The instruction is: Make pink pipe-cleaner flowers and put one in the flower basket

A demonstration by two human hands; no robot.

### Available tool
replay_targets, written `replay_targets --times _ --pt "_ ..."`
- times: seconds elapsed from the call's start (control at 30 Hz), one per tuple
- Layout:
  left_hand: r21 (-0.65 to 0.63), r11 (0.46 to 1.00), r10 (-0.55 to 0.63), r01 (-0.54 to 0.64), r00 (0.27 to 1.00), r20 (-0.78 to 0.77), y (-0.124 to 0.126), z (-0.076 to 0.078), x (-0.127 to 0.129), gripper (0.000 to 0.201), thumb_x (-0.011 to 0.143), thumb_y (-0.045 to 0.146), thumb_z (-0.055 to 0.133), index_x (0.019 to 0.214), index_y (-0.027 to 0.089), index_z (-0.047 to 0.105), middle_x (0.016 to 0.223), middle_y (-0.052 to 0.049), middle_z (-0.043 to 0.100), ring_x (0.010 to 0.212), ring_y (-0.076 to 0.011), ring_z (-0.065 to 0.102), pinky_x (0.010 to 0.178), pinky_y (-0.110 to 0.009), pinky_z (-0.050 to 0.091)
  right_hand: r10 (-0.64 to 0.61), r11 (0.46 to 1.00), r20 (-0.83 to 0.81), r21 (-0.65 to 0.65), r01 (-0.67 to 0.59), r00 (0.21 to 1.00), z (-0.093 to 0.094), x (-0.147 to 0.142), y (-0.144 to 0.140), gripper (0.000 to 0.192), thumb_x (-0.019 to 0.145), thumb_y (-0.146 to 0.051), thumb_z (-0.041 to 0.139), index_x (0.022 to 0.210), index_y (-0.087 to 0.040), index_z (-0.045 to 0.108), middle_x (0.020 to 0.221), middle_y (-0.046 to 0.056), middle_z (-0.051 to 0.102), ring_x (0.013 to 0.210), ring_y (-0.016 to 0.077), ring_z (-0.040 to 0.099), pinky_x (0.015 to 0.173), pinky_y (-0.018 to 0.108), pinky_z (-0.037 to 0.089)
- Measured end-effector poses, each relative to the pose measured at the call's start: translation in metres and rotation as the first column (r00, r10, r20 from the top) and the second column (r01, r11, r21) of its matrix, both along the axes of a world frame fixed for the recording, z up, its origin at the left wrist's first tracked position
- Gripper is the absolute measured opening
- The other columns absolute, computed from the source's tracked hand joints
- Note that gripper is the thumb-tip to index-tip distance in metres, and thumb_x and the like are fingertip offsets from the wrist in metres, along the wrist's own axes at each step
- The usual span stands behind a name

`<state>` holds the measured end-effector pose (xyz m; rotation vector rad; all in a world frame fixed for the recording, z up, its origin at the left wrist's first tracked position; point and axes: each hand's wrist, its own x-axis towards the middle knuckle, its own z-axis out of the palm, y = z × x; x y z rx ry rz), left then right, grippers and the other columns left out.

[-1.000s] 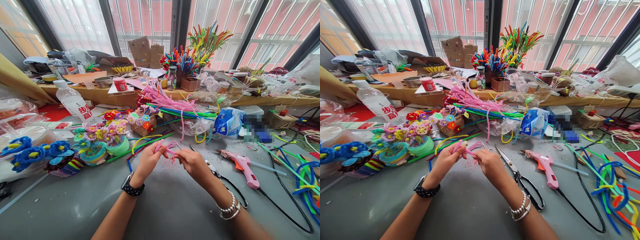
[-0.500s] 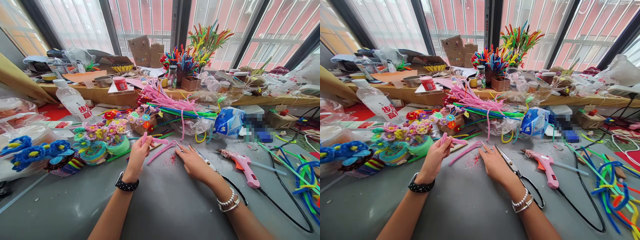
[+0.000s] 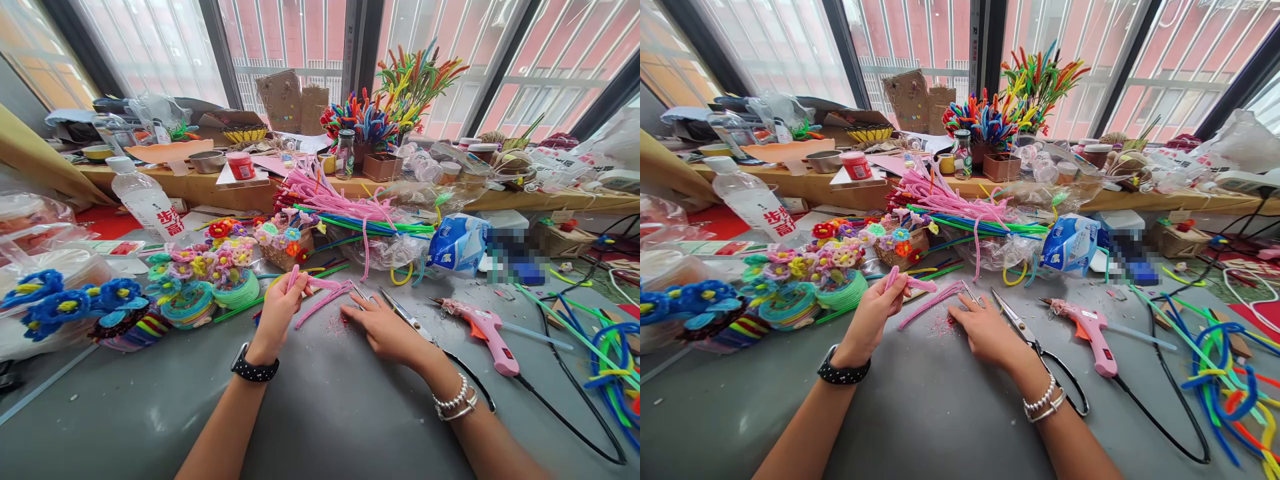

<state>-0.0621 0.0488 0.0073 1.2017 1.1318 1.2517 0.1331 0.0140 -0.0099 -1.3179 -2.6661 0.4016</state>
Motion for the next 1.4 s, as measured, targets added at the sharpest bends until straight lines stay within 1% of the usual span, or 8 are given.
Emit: replay_targets --times 0.1,0.27,0.4,0.6,0.7,1.0,1.13,1.4 --pt "0.000 1.000 -0.004 0.004 1.000 -0.008 0.000 0.000 0.000 0.030 0.072 0.041 0.053 0.065 0.013 0.050 0.057 0.003 0.046 0.041 -0.0020 0.024 0.037 -0.016 0.015 0.025 0.999 -0.020 -0.024 -0.026 0.999 0.000 0.001 0.000 0.065 0.064 0.004 0.035 0.126 -0.018 0.037 0.130 0.009 0.042 0.127 0.0163 0.020 0.102 0.047 0.016" --pt "-0.004 1.000 -0.005 0.005 1.000 -0.015 0.000 0.000 0.001 0.029 0.073 0.041 0.052 0.066 0.013 0.050 0.058 0.003 0.047 0.041 -0.0023 0.025 0.037 -0.016 0.016 -0.052 0.998 0.011 -0.043 0.052 0.999 -0.004 0.001 0.002 0.070 0.064 0.004 0.033 0.131 -0.015 0.027 0.134 0.009 0.035 0.129 0.0162 0.012 0.102 0.049 0.011" --pt "0.004 1.000 0.000 0.000 1.000 -0.015 0.000 0.000 0.001 0.030 0.072 0.042 0.052 0.065 0.013 0.050 0.058 0.003 0.048 0.041 -0.0023 0.025 0.037 -0.016 0.016 0.034 0.998 0.002 -0.054 -0.034 0.999 -0.004 0.000 0.002 0.069 0.063 0.005 0.034 0.128 -0.019 0.033 0.132 0.007 0.039 0.129 0.0150 0.015 0.103 0.046 0.011" --pt "0.000 1.000 -0.008 0.008 1.000 -0.017 0.000 0.001 0.002 0.028 0.071 0.041 0.054 0.066 0.013 0.051 0.056 0.003 0.047 0.041 -0.0023 0.025 0.036 -0.016 0.016 -0.093 0.995 0.030 -0.037 0.094 0.995 -0.008 0.006 -0.003 0.068 0.062 0.005 0.034 0.128 -0.013 0.032 0.130 0.012 0.041 0.128 0.0172 0.016 0.103 0.050 0.009" --pt "0.003 1.000 -0.012 0.012 1.000 -0.024 0.000 0.000 0.002 0.028 0.071 0.041 0.053 0.066 0.013 0.051 0.057 0.003 0.047 0.041 -0.0024 0.026 0.036 -0.016 0.016 -0.032 0.998 -0.013 -0.055 0.031 0.999 -0.008 0.004 -0.009 0.069 0.063 0.004 0.035 0.129 -0.016 0.032 0.130 0.009 0.042 0.128 0.0161 0.017 0.104 0.047 0.011" --pt "-0.007 1.000 -0.004 0.004 1.000 -0.005 -0.001 0.003 0.003 0.028 0.071 0.040 0.053 0.068 0.013 0.051 0.056 0.003 0.047 0.041 -0.0026 0.025 0.037 -0.016 0.016 -0.093 0.996 -0.047 -0.007 0.092 0.995 -0.011 -0.004 -0.015 0.069 0.063 0.004 0.032 0.130 -0.015 0.030 0.132 0.008 0.039 0.127 0.0163 0.020 0.103 0.046 0.017" --pt "-0.007 1.000 -0.008 0.008 1.000 -0.009 -0.002 0.004 0.003 0.027 0.071 0.040 0.054 0.070 0.012 0.052 0.056 0.003 0.047 0.040 -0.0026 0.025 0.037 -0.017 0.015 -0.077 0.992 -0.046 0.101 0.081 0.996 -0.015 -0.004 -0.022 0.073 0.062 0.003 0.033 0.132 -0.019 0.025 0.132 0.006 0.038 0.128 0.0176 0.017 0.103 0.052 0.010" --pt "0.009 1.000 -0.012 0.012 1.000 -0.011 -0.001 0.001 0.001 0.028 0.071 0.041 0.053 0.070 0.013 0.052 0.057 0.003 0.048 0.040 -0.0025 0.026 0.036 -0.017 0.016 -0.039 0.993 -0.037 0.108 0.043 0.999 -0.010 -0.013 -0.027 0.049 0.084 -0.024 0.031 0.132 -0.019 0.025 0.130 0.004 0.042 0.128 0.0213 0.018 0.101 0.057 -0.005"
